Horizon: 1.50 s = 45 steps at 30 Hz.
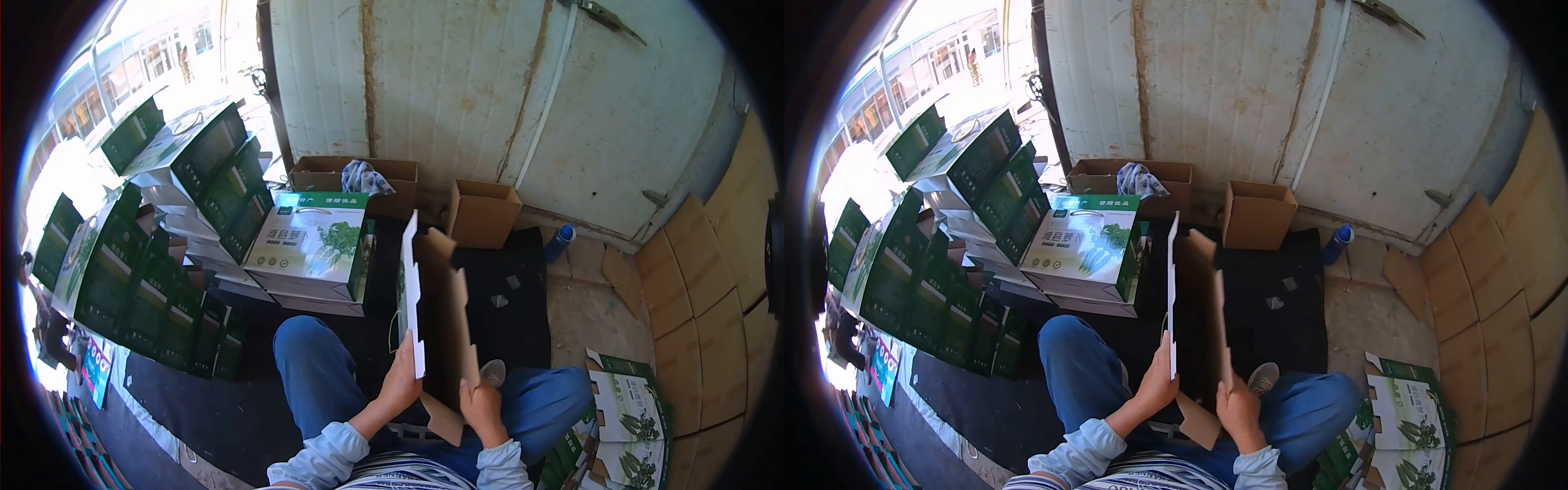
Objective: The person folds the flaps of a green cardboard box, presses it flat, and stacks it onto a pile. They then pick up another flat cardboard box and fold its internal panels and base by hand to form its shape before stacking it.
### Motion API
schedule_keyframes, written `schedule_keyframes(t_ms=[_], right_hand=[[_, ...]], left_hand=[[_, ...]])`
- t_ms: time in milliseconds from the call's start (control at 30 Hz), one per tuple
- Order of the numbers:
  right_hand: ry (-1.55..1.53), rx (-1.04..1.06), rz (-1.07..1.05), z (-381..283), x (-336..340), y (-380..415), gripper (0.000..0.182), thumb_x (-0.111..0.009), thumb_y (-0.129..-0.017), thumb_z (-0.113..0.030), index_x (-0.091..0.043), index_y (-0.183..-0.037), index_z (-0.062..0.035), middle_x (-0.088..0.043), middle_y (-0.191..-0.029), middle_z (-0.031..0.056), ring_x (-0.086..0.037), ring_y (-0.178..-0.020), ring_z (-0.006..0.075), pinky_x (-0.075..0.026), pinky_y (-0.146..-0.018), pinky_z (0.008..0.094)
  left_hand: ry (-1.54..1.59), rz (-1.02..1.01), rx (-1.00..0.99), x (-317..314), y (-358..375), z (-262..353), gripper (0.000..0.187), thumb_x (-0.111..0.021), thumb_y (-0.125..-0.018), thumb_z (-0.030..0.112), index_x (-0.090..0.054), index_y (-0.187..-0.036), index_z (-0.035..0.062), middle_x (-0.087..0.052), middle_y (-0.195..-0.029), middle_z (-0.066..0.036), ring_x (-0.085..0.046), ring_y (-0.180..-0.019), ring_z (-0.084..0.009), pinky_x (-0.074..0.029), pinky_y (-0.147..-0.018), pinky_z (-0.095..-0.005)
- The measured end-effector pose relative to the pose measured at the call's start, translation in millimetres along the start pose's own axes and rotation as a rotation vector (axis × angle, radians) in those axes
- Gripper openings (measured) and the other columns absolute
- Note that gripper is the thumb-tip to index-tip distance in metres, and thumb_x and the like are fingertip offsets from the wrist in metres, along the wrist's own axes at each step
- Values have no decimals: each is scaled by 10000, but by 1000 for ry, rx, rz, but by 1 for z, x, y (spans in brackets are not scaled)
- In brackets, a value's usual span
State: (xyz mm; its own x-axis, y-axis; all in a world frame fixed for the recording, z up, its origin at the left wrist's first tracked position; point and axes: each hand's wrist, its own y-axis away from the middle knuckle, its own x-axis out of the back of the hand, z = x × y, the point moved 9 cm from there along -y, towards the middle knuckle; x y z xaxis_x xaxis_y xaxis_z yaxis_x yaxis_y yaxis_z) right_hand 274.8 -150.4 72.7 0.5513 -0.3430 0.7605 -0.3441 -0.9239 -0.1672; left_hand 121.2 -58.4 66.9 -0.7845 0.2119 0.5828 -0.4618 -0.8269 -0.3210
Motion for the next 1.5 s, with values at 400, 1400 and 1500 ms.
schedule_keyframes(t_ms=[400, 1400, 1500], right_hand=[[69, -107, 58, 32, 3, -50, 287, -512, -906, -195, -589, -1101, 2, -644, -894, 228, -627, -794, 409, -502, -677, 463], [942, 414, -357, -45, -41, -180, 184, -559, -814, -121, -714, -869, -38, -648, -961, 138, -642, -872, 256, -520, -708, 357], [777, 348, -191, -40, -31, -228, 173, -543, -834, -95, -698, -862, -23, -630, -994, 145, -652, -923, 283, -549, -646, 384]], left_hand=[[-356, -220, -188, -13, 6, 22, 748, -623, -736, 78, -330, -1423, 114, -308, -1433, -232, -359, -1272, -421, -320, -1027, -501], [-321, -302, -208, -7, 18, 17, 834, -716, -727, 346, -332, -1418, 83, -272, -1446, -236, -278, -1337, -406, -261, -1079, -476], [-335, -343, -192, -9, 22, 17, 832, -715, -729, 338, -328, -1420, 79, -264, -1451, -239, -268, -1342, -411, -247, -1077, -502]])
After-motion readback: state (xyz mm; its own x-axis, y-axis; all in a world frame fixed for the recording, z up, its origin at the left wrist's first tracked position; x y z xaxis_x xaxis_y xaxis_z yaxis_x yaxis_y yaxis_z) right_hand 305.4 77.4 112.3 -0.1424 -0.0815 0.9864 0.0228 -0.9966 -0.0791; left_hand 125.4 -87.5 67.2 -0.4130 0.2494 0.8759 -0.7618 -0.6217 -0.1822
